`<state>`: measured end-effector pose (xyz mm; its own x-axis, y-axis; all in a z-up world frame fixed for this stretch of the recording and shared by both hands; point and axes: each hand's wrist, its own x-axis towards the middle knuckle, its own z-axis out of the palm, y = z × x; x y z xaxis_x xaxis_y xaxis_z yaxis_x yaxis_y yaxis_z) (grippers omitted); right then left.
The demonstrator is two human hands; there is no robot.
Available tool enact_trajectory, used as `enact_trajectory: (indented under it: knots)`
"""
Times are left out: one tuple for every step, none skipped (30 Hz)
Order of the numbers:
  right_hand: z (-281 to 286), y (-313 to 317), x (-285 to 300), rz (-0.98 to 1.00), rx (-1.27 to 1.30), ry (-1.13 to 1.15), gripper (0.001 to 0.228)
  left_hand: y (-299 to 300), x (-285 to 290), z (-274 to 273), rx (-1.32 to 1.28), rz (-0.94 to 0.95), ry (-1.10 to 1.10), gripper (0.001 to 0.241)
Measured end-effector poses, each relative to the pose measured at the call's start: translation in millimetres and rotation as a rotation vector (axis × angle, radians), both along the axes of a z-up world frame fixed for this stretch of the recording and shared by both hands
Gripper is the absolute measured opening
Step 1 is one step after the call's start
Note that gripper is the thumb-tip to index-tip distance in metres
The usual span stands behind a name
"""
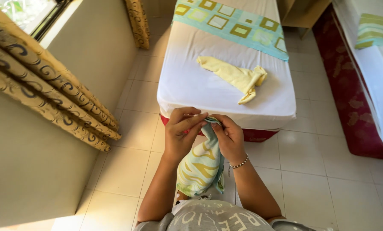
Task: The person folds a patterned towel by hand, first shaking it out and then folding it into a compact rectangle. They place the folded towel on a bed and then move it to a wooden desk.
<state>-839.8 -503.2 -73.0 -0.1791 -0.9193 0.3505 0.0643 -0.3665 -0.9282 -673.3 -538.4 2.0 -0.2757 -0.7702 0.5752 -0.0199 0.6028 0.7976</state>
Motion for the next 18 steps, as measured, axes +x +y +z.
enact_trajectory:
  knots:
    - [1.0,0.9,2.2,0.019,0.012,-0.041,0.022,3.2,-0.1,-3.7,-0.062,0.032,-0.003,0.034]
    - [2.0,1.5,4.3,0.038,0.024,-0.081,0.022,6.2,-0.2,-7.4,-0.124,0.064,-0.008,0.032]
    - [1.7,2.2,5.0,0.049,0.025,-0.083,0.022,7.2,-2.7,-10.4,-0.124,0.075,-0.01,0.032]
    - [1.3,2.5,5.7,0.077,0.038,-0.113,0.022,7.7,-5.2,-13.5,-0.104,0.11,0.024,0.03]
    - [0.6,3.9,6.6,0.101,0.053,-0.144,0.022,8.7,-7.5,-16.9,-0.082,0.142,0.058,0.028]
    - [4.2,4.4,7.9,0.108,0.056,-0.146,0.022,9.1,-8.9,-17.2,-0.08,0.149,0.055,0.028]
    - [7.8,4.4,9.0,0.145,0.074,-0.224,0.025,8.4,-10.5,-17.1,-0.134,0.214,0.043,0.026]
    - [11.6,4.1,10.0,0.181,0.093,-0.303,0.029,7.5,-12.1,-17.1,-0.19,0.279,0.031,0.024]
    - [4.6,-0.1,9.6,0.181,0.095,-0.307,0.029,5.9,-11.6,-17.2,-0.189,0.28,0.027,0.024]
    - [-2.4,-4.4,9.3,0.193,0.128,-0.412,0.029,4.1,-10.9,-17.4,-0.198,0.291,0.025,0.024]
    - [-9.5,-8.2,8.8,0.203,0.162,-0.517,0.03,2.6,-10.5,-17.7,-0.205,0.302,0.023,0.023]
    - [-9.8,-10.0,10.4,0.202,0.165,-0.52,0.03,0.8,-9.4,-17.8,-0.203,0.302,0.019,0.023]
    - [-10.0,-11.3,11.6,0.192,0.194,-0.528,0.027,-0.5,-8.5,-18.2,-0.202,0.301,0.015,0.022]
    - [-10.2,-12.6,13.0,0.182,0.223,-0.536,0.024,-1.8,-7.4,-18.5,-0.201,0.299,0.01,0.022]
    - [-9.1,-13.8,13.9,0.184,0.226,-0.535,0.024,-3.4,-6.4,-20.3,-0.199,0.302,0.011,0.022]
    - [-7.9,-14.8,14.9,0.187,0.235,-0.488,0.021,-4.8,-5.3,-22.1,-0.214,0.307,0.011,0.023]
    - [-7.0,-16.3,16.5,0.189,0.241,-0.442,0.02,-6.7,-3.5,-23.8,-0.23,0.31,0.009,0.023]
    - [-6.5,-18.5,17.0,0.191,0.243,-0.443,0.02,-8.1,-1.9,-23.8,-0.23,0.313,0.009,0.023]
